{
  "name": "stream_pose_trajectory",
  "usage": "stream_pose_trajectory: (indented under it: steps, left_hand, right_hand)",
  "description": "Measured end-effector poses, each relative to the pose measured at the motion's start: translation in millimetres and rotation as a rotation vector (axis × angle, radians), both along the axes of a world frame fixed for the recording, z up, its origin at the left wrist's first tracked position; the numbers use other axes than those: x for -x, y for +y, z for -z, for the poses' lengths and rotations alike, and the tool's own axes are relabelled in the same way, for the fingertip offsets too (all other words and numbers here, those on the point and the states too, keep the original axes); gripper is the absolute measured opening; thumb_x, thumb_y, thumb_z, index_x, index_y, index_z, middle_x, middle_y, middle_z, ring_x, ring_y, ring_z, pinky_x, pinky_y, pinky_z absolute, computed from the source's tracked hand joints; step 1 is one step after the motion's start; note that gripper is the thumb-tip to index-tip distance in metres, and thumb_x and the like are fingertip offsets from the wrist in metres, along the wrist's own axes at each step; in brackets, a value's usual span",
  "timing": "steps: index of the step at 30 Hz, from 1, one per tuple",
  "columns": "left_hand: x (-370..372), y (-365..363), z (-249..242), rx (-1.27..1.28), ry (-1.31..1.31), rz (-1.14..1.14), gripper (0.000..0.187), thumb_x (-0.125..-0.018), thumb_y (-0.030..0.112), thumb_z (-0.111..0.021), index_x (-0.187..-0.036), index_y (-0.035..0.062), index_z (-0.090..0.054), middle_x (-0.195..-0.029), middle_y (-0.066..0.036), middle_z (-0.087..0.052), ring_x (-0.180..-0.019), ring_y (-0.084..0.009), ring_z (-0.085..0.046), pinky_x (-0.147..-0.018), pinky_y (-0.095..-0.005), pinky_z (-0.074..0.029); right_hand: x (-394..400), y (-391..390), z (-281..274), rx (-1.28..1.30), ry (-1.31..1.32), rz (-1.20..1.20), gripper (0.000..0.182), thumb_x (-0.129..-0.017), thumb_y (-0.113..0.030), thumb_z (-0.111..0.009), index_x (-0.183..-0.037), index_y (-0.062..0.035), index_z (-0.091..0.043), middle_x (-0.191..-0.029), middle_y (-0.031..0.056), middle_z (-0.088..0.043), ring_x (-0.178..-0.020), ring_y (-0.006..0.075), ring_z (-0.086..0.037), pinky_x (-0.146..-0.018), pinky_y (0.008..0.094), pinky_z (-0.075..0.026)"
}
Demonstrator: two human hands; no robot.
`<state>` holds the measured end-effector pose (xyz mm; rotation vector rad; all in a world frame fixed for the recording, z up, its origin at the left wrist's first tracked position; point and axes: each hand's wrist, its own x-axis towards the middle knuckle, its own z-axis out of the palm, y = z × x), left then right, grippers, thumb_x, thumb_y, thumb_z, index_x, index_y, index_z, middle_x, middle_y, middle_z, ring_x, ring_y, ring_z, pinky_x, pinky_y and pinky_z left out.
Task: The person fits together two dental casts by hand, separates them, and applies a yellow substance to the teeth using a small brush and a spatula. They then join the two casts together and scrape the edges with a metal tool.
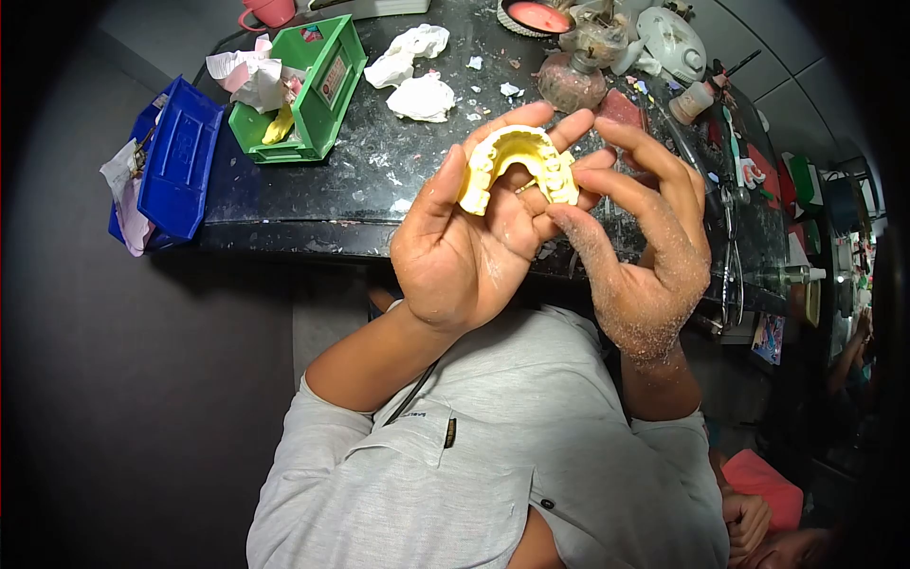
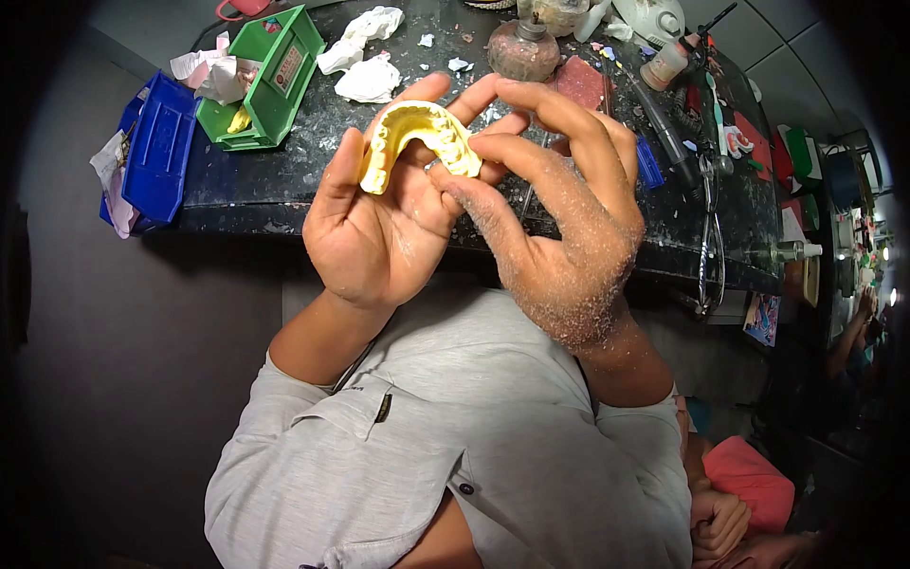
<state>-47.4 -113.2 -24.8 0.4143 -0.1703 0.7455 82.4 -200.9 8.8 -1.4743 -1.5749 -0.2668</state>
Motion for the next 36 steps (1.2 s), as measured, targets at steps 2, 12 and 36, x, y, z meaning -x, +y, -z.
stream_pose_trajectory:
  steps: [2, 12, 36]
  left_hand:
    - [0, -1, 0, 0.002, 0.003, -0.012, 0.061, -0.107, 0.04, -0.027, -0.15, -0.0039, -0.027, -0.154, -0.033, -0.027, -0.138, -0.0445, -0.041, -0.109, -0.0481, -0.044]
    - [-2, -5, -5, 0.07, -0.046, -0.03, 0.062, -0.106, 0.039, -0.031, -0.15, -0.0043, -0.025, -0.156, -0.034, -0.022, -0.142, -0.0485, -0.031, -0.118, -0.0533, -0.031]
    - [-1, -5, -7, 0.025, -0.11, -0.036, 0.065, -0.097, 0.028, -0.04, -0.15, -0.0059, -0.023, -0.156, -0.035, -0.019, -0.143, -0.0498, -0.028, -0.119, -0.0542, -0.029]
  right_hand:
    - [1, -3, 0, 0.004, -0.022, 0.004, 0.033, -0.073, -0.01, -0.085, -0.102, -0.0019, -0.073, -0.125, 0.0164, -0.065, -0.112, 0.0248, -0.057, -0.094, 0.0361, -0.046]
    - [27, -26, 7, -0.001, 0.198, -0.284, 0.046, -0.076, -0.001, -0.079, -0.118, 0.007, -0.062, -0.109, 0.0174, -0.064, -0.079, 0.0139, -0.061, -0.064, 0.0227, -0.045]
    - [37, -15, 3, 0.498, 0.418, -0.51, 0.092, -0.081, -0.013, -0.079, -0.152, 0.0087, -0.026, -0.054, 0.0022, -0.056, -0.051, 0.0089, -0.061, -0.056, 0.0225, -0.05]
